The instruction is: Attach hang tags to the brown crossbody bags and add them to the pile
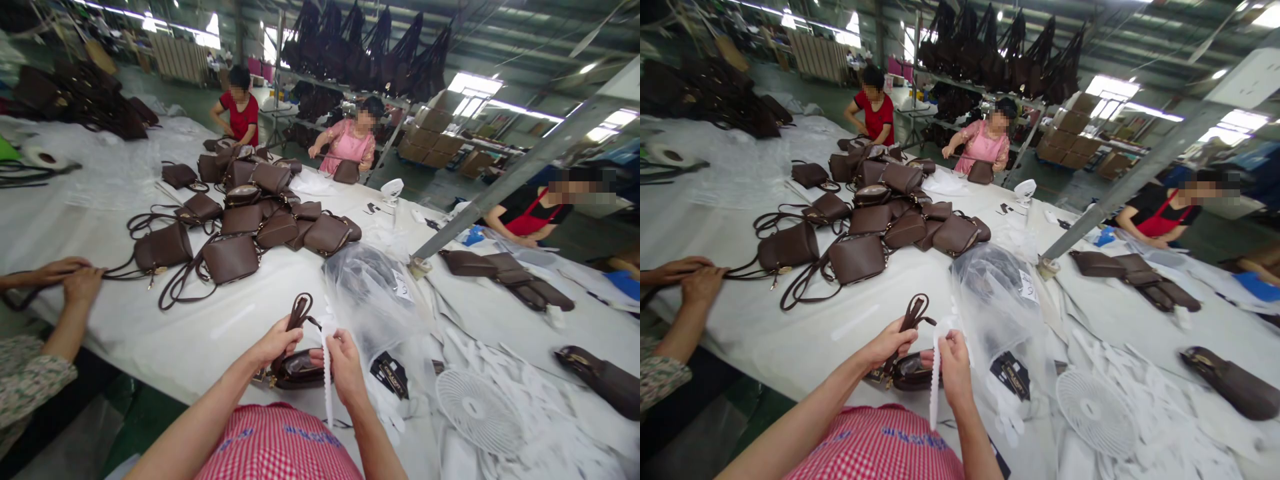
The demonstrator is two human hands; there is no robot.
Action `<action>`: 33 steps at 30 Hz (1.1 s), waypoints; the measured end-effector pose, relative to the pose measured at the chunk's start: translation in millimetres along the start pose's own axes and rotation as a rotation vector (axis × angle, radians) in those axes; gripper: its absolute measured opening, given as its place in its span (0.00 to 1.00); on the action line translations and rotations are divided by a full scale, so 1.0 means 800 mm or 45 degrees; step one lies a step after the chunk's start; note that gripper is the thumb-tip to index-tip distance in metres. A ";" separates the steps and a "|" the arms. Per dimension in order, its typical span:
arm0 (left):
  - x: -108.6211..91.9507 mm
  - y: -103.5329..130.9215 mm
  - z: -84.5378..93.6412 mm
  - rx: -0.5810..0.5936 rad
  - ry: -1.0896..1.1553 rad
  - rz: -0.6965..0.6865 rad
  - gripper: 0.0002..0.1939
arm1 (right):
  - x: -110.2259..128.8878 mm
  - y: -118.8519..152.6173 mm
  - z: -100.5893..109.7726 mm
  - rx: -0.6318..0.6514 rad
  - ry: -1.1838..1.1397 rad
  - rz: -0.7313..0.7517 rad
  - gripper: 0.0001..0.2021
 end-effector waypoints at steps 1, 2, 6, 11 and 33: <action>0.000 0.000 0.000 0.011 -0.004 0.006 0.13 | -0.001 0.000 0.001 -0.010 -0.004 -0.005 0.16; 0.000 0.000 0.000 0.021 -0.006 0.014 0.12 | -0.002 0.000 0.002 -0.020 -0.005 -0.010 0.16; -0.002 0.000 0.001 0.050 0.004 0.052 0.12 | -0.008 -0.003 0.009 -0.051 0.047 -0.047 0.18; -0.006 0.003 -0.002 0.179 -0.037 0.098 0.12 | -0.025 -0.008 0.014 -0.022 0.209 -0.138 0.17; -0.021 0.010 -0.041 0.191 -0.764 -0.372 0.31 | -0.053 -0.008 -0.012 0.103 -0.362 -0.050 0.21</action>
Point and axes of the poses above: each hand's wrist, its own y-axis away from the middle knuckle, its own z-axis out of the back of the hand, x = y × z, the point moved 2 cm from there along -y, towards the middle knuckle, and after that the axes turned 9 degrees about -z, right-handed, at the moved point
